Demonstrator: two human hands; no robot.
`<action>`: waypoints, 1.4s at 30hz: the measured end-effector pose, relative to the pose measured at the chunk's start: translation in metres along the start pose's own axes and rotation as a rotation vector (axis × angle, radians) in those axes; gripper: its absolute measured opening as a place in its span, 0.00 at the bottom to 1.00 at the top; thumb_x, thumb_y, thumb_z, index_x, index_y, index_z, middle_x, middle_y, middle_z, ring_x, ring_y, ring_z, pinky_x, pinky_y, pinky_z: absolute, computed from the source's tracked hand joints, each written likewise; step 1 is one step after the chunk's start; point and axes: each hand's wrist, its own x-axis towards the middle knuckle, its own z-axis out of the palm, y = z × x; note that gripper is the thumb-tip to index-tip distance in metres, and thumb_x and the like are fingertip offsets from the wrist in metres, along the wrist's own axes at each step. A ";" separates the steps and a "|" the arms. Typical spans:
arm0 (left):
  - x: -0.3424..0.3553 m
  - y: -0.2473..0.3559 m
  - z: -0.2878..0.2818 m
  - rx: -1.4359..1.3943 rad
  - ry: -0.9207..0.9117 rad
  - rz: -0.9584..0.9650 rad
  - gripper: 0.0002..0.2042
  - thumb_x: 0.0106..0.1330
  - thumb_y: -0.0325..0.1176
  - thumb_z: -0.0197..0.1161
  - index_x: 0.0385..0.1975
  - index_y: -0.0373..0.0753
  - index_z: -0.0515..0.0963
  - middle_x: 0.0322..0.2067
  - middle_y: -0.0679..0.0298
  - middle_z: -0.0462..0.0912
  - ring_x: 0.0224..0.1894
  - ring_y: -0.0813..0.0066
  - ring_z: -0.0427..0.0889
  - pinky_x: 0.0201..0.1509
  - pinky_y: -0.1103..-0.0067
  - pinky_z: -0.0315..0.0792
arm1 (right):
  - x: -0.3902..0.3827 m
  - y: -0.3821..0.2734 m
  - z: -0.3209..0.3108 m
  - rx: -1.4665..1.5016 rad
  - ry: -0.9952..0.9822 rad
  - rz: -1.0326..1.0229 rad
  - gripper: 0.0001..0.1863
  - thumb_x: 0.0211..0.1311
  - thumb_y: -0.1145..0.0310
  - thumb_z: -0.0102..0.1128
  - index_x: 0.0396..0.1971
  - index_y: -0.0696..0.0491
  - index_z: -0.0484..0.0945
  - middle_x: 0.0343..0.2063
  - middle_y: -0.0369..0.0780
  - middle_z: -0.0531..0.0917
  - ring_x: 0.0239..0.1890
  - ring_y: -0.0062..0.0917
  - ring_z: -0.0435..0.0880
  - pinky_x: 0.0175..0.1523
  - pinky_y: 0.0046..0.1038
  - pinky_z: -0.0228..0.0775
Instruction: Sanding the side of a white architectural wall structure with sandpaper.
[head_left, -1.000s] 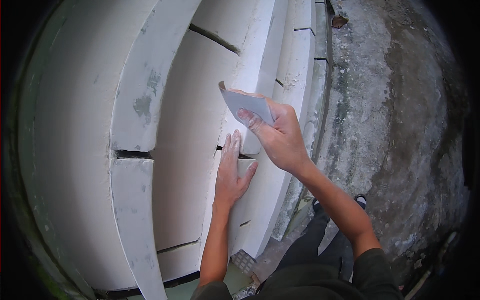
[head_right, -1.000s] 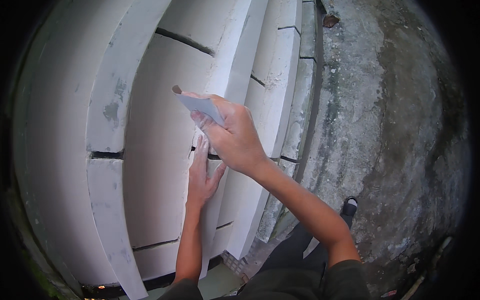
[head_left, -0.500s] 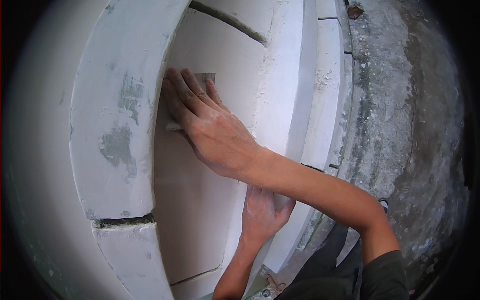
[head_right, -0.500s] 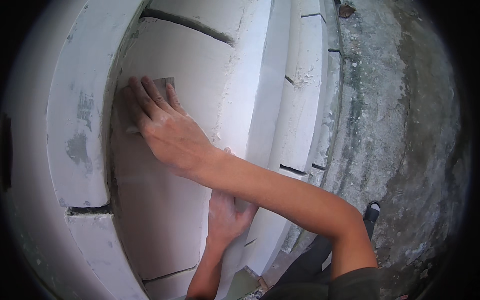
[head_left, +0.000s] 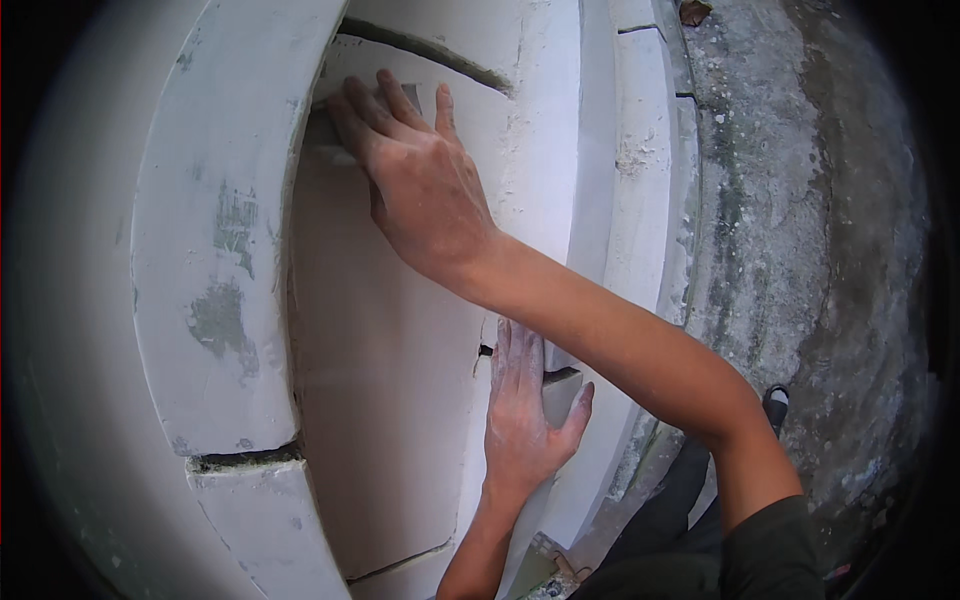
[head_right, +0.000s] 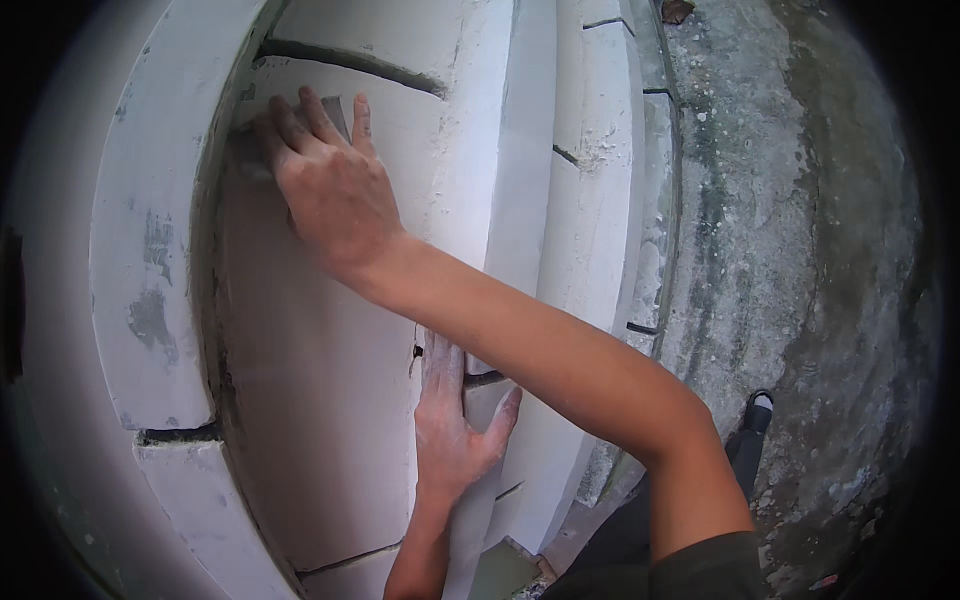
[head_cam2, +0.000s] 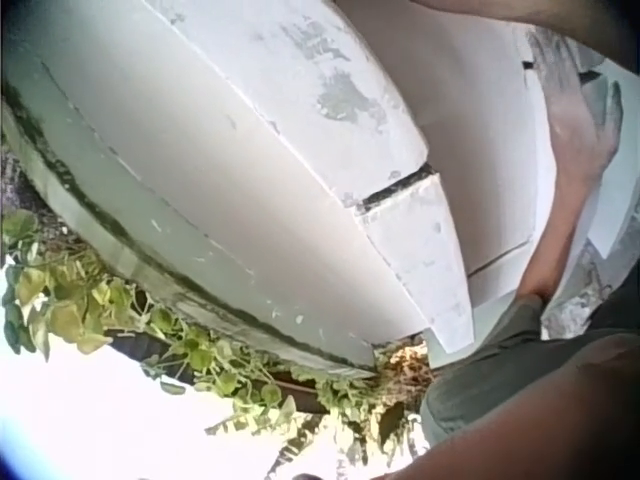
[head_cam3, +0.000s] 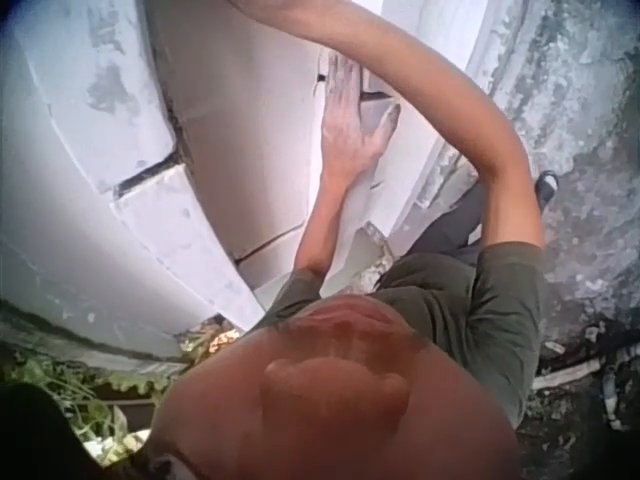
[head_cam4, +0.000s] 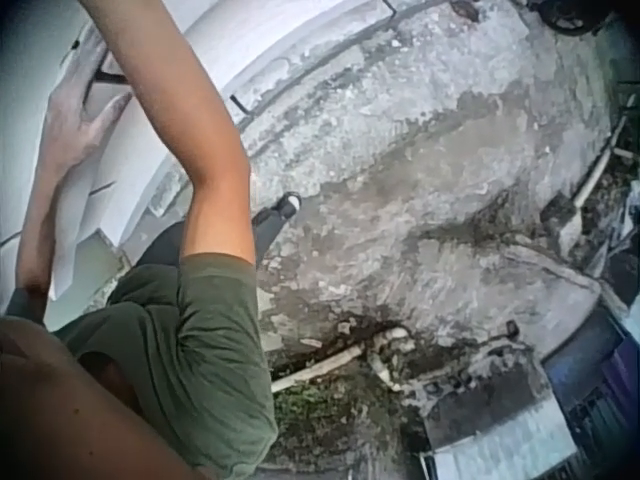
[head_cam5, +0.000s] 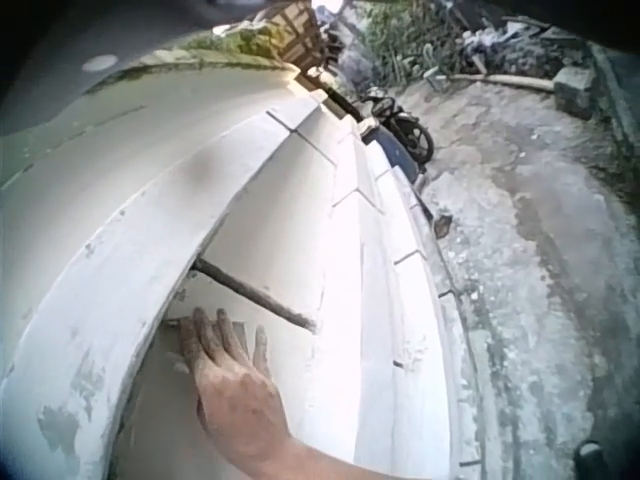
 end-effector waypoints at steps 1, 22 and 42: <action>0.003 0.004 0.003 0.046 0.065 0.075 0.35 0.58 0.34 0.70 0.64 0.25 0.66 0.63 0.36 0.69 0.69 0.34 0.62 0.74 0.56 0.56 | 0.011 0.011 -0.003 -0.124 0.070 0.019 0.31 0.57 0.86 0.53 0.64 0.63 0.69 0.68 0.53 0.67 0.73 0.51 0.60 0.73 0.63 0.50; 0.001 0.004 0.004 0.105 0.050 0.115 0.40 0.60 0.36 0.68 0.70 0.25 0.58 0.71 0.38 0.59 0.75 0.38 0.54 0.78 0.58 0.49 | 0.042 0.019 0.006 -0.027 0.155 0.218 0.32 0.55 0.87 0.56 0.64 0.57 0.73 0.67 0.49 0.71 0.73 0.53 0.61 0.75 0.60 0.46; -0.003 -0.001 0.002 0.126 0.087 0.123 0.39 0.59 0.35 0.68 0.69 0.25 0.60 0.69 0.36 0.61 0.73 0.37 0.57 0.76 0.57 0.52 | -0.002 -0.002 0.003 -0.043 0.085 0.092 0.34 0.55 0.87 0.54 0.65 0.55 0.72 0.65 0.48 0.73 0.70 0.51 0.66 0.74 0.59 0.51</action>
